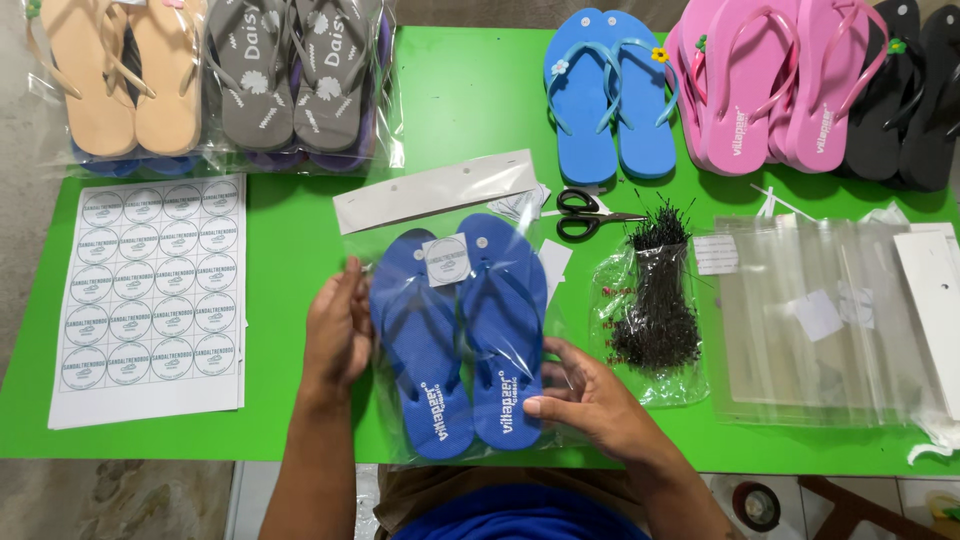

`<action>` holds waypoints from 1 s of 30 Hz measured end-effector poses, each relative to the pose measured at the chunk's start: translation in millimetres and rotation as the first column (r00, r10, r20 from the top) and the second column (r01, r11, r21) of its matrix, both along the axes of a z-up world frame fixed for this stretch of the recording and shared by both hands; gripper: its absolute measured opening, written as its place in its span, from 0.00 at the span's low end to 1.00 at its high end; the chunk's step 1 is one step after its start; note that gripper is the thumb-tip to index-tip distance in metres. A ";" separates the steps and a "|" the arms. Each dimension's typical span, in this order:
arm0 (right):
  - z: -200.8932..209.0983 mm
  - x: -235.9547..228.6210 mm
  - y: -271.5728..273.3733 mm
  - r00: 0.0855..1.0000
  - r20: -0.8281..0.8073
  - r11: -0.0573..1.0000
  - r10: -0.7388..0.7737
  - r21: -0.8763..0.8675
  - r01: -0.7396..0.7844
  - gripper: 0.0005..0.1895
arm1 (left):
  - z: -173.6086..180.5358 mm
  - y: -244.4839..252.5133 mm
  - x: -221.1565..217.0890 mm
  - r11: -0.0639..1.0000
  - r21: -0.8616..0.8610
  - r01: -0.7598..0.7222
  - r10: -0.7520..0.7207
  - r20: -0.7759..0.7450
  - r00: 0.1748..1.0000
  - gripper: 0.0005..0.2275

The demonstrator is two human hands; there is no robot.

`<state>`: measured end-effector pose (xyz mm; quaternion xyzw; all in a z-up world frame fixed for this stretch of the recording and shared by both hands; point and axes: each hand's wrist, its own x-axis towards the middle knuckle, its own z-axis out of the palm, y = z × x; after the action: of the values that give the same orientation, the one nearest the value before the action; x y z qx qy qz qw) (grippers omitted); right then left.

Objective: The person places a pair of blue flip-flops into a clear plastic bag with a cardboard header, then adds a round sticker to the package. The person then picks up a pair of pink flip-flops, aligns them, and inserts them into another plastic bag with a header.

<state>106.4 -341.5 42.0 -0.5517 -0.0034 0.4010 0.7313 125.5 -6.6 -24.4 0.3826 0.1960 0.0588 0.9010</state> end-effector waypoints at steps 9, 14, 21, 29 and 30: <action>15.3 32.3 -21.6 0.972 0.132 0.980 -0.193 0.068 0.186 0.42 | 48.1 -49.5 -48.8 0.891 0.177 0.419 -0.412 -0.074 0.908 0.28; 22.2 105.4 -8.7 0.947 0.200 0.966 -0.250 0.120 0.230 0.41 | 56.6 -70.2 27.5 0.931 0.267 0.250 -0.266 0.025 0.964 0.29; 0.3 217.7 25.4 0.924 0.253 0.955 -0.288 0.004 0.297 0.26 | 52.8 -63.1 120.2 0.971 0.237 0.029 -0.075 0.187 0.979 0.29; -74.2 285.1 70.4 0.763 0.429 0.826 -0.484 -0.063 0.560 0.25 | 32.5 -74.4 109.6 0.320 0.903 -0.286 0.198 0.232 0.952 0.25; -81.4 288.6 69.7 0.750 0.465 0.819 -0.471 -0.085 0.567 0.26 | 28.6 -74.7 104.5 0.175 0.948 -0.267 0.217 0.227 0.949 0.25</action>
<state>394.9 -271.8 -39.4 -0.6816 0.0370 0.0490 0.7291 230.0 -81.3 4.2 0.8221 0.1558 0.3169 0.4467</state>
